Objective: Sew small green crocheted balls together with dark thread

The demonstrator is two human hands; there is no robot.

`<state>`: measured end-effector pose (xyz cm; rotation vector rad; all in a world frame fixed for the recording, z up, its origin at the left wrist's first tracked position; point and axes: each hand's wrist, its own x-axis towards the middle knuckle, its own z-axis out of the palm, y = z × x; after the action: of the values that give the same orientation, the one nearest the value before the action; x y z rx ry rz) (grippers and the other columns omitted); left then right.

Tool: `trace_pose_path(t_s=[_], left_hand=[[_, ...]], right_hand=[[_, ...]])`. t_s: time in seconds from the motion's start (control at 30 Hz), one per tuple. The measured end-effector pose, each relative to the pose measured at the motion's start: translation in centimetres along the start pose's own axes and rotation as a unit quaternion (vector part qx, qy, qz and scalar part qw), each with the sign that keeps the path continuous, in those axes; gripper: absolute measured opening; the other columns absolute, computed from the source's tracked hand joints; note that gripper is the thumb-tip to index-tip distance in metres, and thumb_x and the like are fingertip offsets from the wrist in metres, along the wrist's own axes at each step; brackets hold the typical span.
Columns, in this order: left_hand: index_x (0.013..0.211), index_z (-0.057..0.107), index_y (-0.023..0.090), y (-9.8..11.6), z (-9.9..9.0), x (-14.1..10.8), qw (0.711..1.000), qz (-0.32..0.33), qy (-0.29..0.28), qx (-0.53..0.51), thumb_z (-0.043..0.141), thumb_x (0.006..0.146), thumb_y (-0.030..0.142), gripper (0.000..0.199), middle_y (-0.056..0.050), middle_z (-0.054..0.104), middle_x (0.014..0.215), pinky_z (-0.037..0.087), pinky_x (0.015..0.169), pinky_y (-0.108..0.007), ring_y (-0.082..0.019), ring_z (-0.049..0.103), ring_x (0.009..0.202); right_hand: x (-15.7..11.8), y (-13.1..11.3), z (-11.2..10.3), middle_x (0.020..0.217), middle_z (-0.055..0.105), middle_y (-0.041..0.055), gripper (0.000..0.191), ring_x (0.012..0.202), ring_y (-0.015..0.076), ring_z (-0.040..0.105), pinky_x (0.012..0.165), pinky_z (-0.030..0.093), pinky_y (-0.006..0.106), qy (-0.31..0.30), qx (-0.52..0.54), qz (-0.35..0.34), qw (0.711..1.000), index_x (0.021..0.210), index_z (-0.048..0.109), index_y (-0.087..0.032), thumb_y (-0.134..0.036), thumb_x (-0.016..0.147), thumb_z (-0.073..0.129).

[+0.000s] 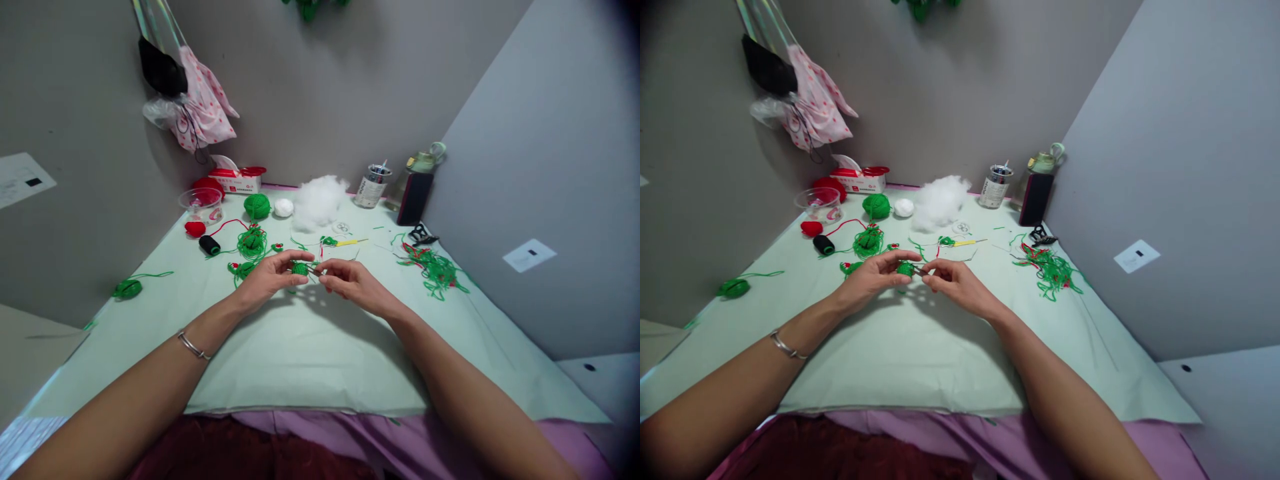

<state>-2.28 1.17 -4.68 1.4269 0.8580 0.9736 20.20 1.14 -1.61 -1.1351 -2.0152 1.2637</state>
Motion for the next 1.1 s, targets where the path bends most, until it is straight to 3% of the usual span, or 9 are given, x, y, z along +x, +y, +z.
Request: trace_pose_path(t_s=[0.2, 0.37, 0.63, 0.87, 1.1], left_hand=[[0.119, 0.069, 0.026, -0.14, -0.04, 0.03, 1.000, 0.013, 0.002, -0.005, 0.078, 0.076, 0.027, 0.044, -0.006, 0.063, 0.129, 0.044, 0.081, -0.033, -0.019, 0.056, 0.102], [0.118, 0.069, 0.026, -0.15, -0.30, 0.06, 0.999, 0.025, 0.029, -0.018, 0.079, 0.076, 0.025, 0.043, -0.005, 0.064, 0.129, 0.044, 0.091, -0.035, -0.021, 0.056, 0.112], [0.121, 0.067, 0.025, -0.13, -0.25, 0.17, 0.999, 0.022, 0.028, -0.027, 0.080, 0.074, 0.025, 0.048, -0.007, 0.064, 0.126, 0.045, 0.093, -0.036, -0.024, 0.055, 0.118], [0.122, 0.066, 0.024, 0.15, 0.31, 0.02, 0.999, -0.004, 0.025, -0.041, 0.082, 0.070, 0.022, 0.055, -0.005, 0.061, 0.109, 0.047, 0.081, -0.033, -0.018, 0.059, 0.096], [0.122, 0.065, 0.023, 0.15, 0.38, 0.07, 0.999, -0.006, 0.032, -0.033, 0.082, 0.070, 0.023, 0.055, -0.003, 0.060, 0.103, 0.046, 0.079, -0.031, -0.015, 0.058, 0.089]], right_hand=[[-0.03, -0.09, 0.19, 0.070, 0.056, -0.0023, 0.029, 0.058, 0.0088, 0.042, 0.054, 0.032, 0.023, 0.000, 0.008, -0.001, 1.000, 0.105, 0.066, -0.016, -0.041, 0.092, 0.058], [-0.01, -0.11, 0.08, 0.071, 0.056, -0.0013, 0.030, 0.058, 0.0092, 0.043, 0.052, 0.032, 0.023, 0.000, 0.023, 0.020, 1.000, 0.104, 0.067, -0.016, -0.042, 0.092, 0.058], [-0.11, -0.06, 0.12, 0.072, 0.055, -0.0011, 0.031, 0.059, 0.0094, 0.043, 0.051, 0.033, 0.022, -0.003, 0.052, 0.032, 0.998, 0.105, 0.065, -0.017, -0.044, 0.092, 0.058], [0.13, -0.04, 0.63, 0.070, 0.054, -0.0020, 0.030, 0.058, 0.0090, 0.042, 0.052, 0.031, 0.023, 0.001, 0.054, 0.016, 0.998, 0.103, 0.065, -0.016, -0.043, 0.091, 0.059], [0.09, -0.30, 0.78, 0.069, 0.054, -0.0026, 0.029, 0.059, 0.0097, 0.042, 0.055, 0.032, 0.024, 0.025, 0.018, 0.005, 1.000, 0.102, 0.065, -0.016, -0.041, 0.091, 0.059]])
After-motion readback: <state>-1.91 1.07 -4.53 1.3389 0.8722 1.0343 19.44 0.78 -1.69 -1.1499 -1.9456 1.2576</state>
